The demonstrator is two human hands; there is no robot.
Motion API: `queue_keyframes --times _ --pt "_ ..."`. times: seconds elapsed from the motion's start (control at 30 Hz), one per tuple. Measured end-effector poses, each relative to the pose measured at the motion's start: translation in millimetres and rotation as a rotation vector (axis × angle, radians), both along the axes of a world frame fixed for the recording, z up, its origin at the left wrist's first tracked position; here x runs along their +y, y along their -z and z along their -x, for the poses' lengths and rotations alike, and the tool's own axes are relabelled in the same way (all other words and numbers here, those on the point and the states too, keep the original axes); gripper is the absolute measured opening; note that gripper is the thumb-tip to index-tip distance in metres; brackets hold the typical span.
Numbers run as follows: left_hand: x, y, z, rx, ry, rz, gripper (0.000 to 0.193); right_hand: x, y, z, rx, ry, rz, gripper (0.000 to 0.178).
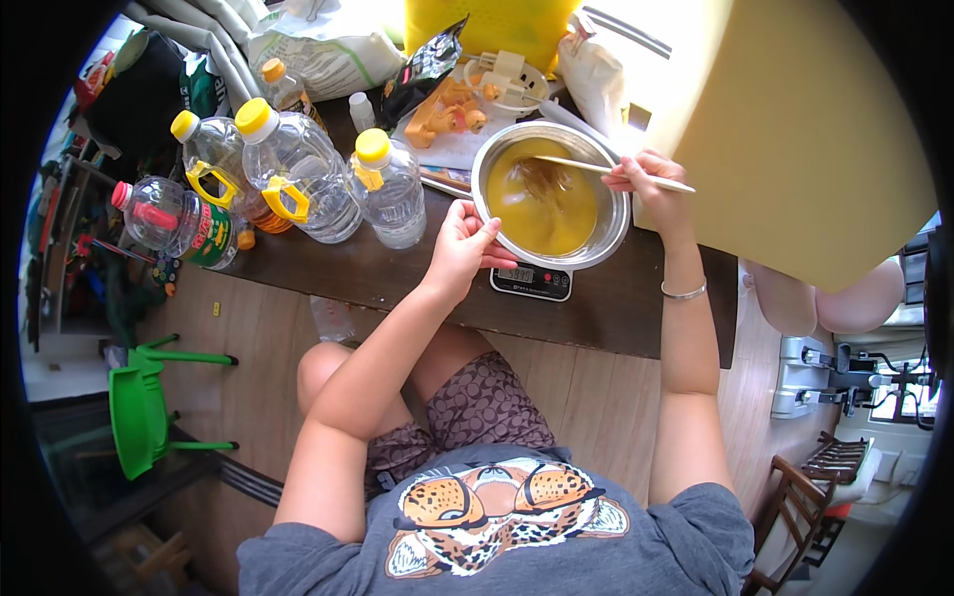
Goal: The person pours a yellow liquid from a plastic bottle into a metal bowl placed on a digital scale, then pours a clear liquid from another bottle into the same bowl. They stir the mixture with a wooden spoon.
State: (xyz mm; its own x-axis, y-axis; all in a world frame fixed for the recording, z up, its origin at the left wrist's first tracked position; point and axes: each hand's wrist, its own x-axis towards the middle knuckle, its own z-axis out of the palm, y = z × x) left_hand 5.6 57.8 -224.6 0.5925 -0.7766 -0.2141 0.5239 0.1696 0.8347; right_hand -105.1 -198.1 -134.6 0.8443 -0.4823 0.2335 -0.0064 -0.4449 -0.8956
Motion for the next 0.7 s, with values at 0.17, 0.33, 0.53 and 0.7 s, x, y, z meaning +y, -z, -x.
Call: queue_keyframes --times 0.17,0.33,0.53,0.7 --pt "0 1 1 -0.007 -0.011 0.008 0.018 17 7 16 0.065 -0.01 -0.063 0.025" --pt "0 3 1 -0.008 -0.015 0.01 0.018 31 -4 39 0.113 -0.122 -0.188 0.026" --pt "0 6 0 -0.003 -0.018 0.015 0.018 33 -30 53 0.239 -0.175 -0.287 0.024" --pt "0 3 1 -0.004 -0.006 0.008 0.018 9 -44 49 0.284 -0.12 -0.244 0.022"
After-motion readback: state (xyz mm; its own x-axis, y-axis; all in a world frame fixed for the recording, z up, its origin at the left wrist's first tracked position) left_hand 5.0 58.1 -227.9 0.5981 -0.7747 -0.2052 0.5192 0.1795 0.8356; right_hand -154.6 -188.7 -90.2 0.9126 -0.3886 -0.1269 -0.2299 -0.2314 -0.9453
